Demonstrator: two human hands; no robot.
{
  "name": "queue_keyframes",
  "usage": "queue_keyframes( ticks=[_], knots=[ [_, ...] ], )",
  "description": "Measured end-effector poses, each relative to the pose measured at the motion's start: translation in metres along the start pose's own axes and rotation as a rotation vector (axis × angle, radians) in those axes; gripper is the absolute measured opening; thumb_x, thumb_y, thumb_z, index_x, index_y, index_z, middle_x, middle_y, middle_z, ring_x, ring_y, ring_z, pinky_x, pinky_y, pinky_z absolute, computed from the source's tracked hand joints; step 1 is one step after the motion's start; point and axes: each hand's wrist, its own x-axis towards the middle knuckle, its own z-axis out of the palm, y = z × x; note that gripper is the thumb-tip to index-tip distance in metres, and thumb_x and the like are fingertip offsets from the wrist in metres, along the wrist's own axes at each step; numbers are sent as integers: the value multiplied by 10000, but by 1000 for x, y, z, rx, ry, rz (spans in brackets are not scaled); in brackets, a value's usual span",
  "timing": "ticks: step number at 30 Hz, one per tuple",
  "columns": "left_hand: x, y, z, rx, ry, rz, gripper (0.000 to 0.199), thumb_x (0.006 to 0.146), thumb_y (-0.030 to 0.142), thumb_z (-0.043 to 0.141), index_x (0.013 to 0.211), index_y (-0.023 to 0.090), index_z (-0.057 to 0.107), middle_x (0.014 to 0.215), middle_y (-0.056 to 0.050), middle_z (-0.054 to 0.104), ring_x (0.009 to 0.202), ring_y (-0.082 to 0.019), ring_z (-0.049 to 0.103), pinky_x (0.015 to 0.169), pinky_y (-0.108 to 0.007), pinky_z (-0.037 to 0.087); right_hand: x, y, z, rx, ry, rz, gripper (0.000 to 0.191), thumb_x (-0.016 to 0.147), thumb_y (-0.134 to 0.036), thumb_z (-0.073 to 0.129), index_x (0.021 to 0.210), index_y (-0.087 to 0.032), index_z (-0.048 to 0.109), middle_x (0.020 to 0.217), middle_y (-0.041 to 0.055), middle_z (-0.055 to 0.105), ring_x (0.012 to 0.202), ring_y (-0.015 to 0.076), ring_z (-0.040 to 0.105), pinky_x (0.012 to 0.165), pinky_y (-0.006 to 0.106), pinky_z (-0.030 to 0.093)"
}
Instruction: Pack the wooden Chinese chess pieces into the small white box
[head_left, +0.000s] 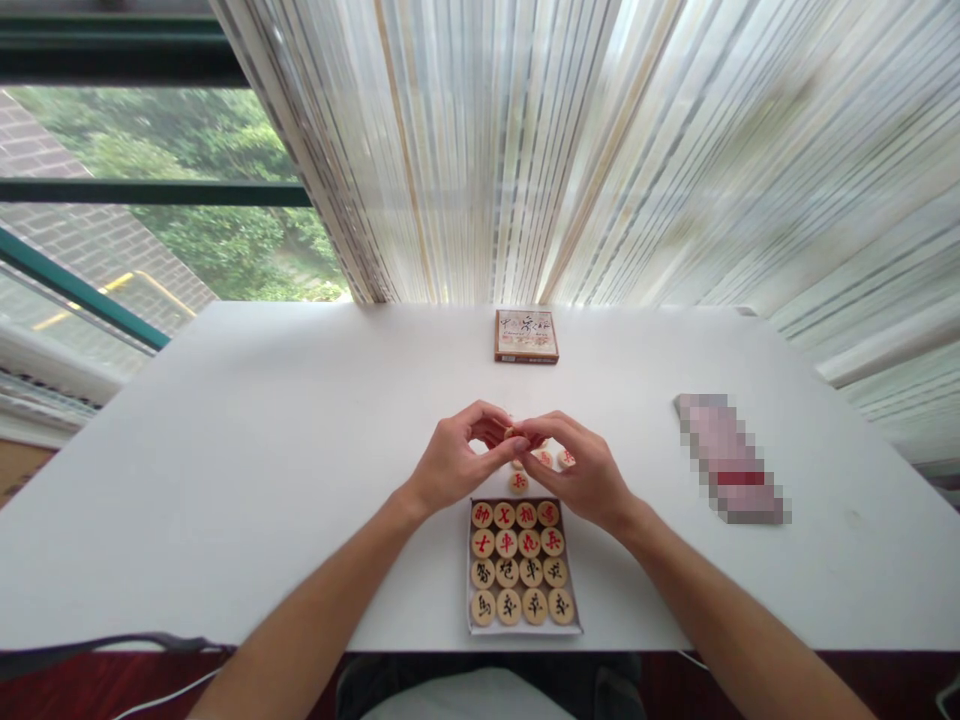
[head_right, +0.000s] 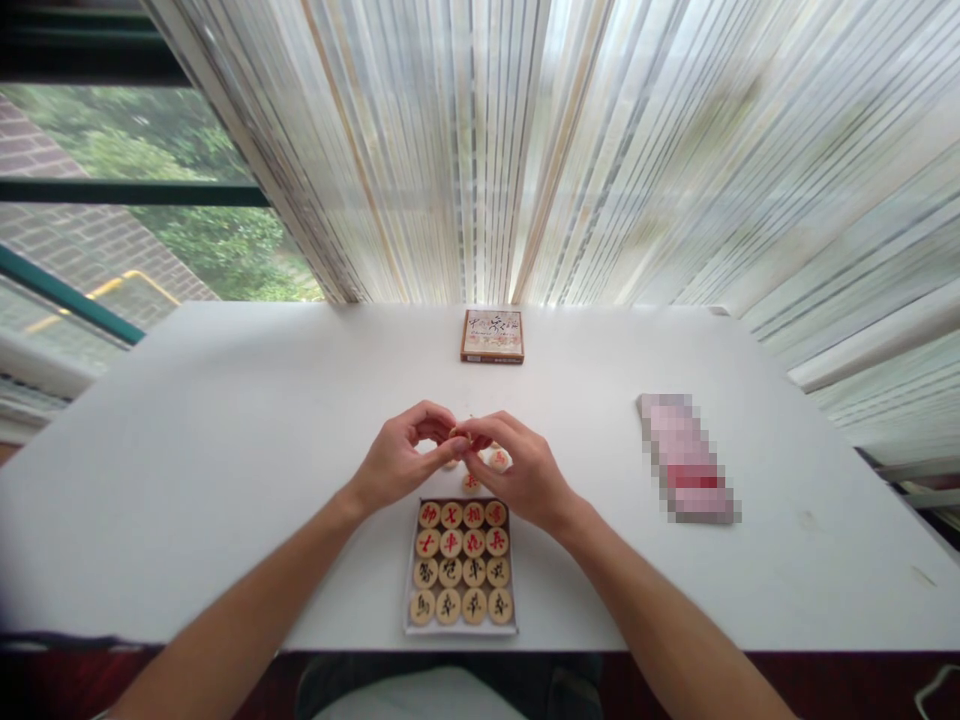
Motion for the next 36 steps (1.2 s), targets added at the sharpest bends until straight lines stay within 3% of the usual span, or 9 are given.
queue_keyframes(
  ticks=[7,16,24,36],
  knots=[
    [-1,4,1,40,19,26,234,890,364,741,943,153,655,853,-39,746,772,-160,732,682,-248,603,-1,1,1,-15,-13,-51,260,910,-132,687,1144,-242,657,928,38,687,813,165,679,726,307,577],
    [1,3,-1,90,-5,64,192,962,346,652,994,157,663,898,-48,759,812,-166,744,746,-260,599,0,2,-1,-10,-13,-7,269,885,-123,712,1122,-238,659,933,34,677,811,169,660,740,319,565],
    [0,1,-2,113,-2,54,192,1003,341,579,1021,159,639,895,-48,751,816,-161,730,709,-242,577,-1,5,-1,-5,1,13,273,886,-134,720,1129,-241,658,931,26,680,817,163,662,744,314,564],
    [0,-2,-3,94,-40,115,254,957,294,655,1174,176,598,995,-75,734,901,-181,727,779,-291,604,0,4,-2,35,0,68,269,936,-173,671,1194,-246,652,998,43,694,831,166,677,780,339,583]
  ],
)
